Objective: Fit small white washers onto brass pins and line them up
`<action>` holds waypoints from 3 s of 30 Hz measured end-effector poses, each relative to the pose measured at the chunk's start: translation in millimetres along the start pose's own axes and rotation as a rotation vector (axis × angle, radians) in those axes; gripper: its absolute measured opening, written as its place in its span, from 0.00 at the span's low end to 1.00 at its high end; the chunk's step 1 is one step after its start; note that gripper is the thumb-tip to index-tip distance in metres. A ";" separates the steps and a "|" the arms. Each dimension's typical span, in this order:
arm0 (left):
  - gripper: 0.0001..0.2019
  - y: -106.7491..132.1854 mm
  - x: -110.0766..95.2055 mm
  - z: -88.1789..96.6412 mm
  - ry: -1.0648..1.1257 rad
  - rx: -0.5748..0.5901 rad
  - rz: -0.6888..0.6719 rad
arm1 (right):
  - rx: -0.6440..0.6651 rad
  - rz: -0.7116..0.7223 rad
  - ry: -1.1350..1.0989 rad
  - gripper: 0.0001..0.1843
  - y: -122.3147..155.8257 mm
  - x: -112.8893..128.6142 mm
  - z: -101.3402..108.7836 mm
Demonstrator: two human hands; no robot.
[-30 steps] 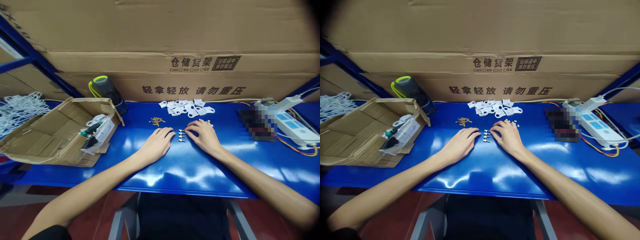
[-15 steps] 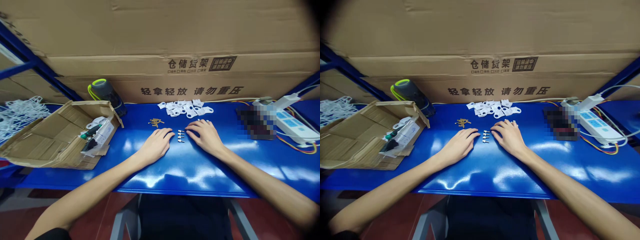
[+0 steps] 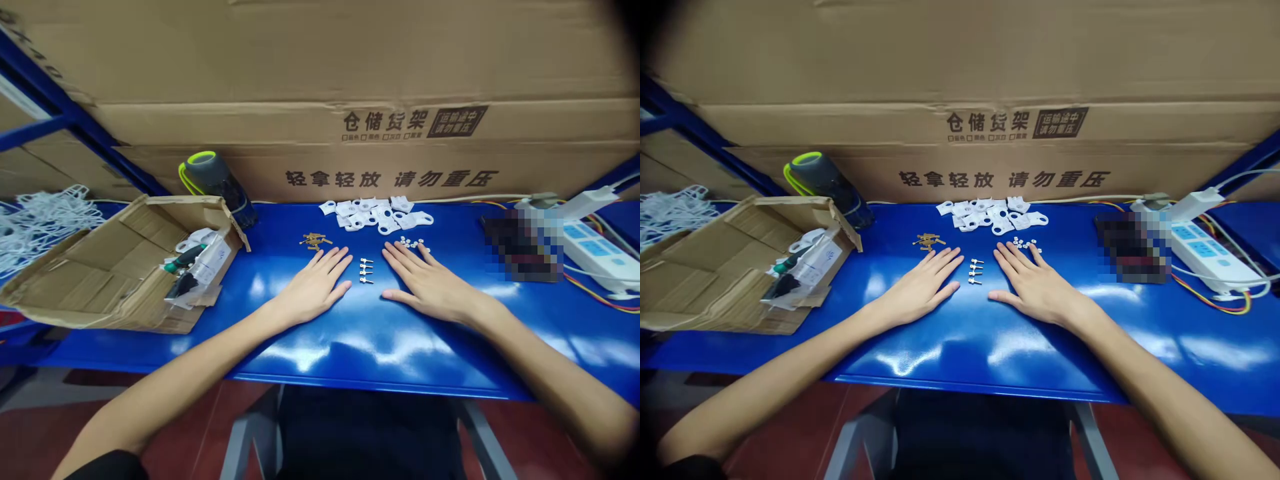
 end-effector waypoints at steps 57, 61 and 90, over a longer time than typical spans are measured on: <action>0.13 0.0 23.4 41.5 0.245 -0.034 -0.213 | -0.271 -0.145 0.215 0.23 -6.9 -20.5 29.4; 0.13 0.4 22.5 47.3 0.340 0.018 -0.216 | -0.285 -0.137 0.203 0.21 -6.3 -24.0 29.7; 0.10 -0.6 9.7 30.3 0.401 -0.096 -0.161 | -0.356 -0.069 -0.170 0.08 -8.7 6.6 43.2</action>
Point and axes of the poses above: each hand's wrist, its own y-axis away from the middle knuckle, its own z-axis out of the back of the hand, x = y × z, the point moved 7 cm from there along -y, towards the middle knuckle, and after that the axes turned 3 degrees about y, right-handed, at the moved point
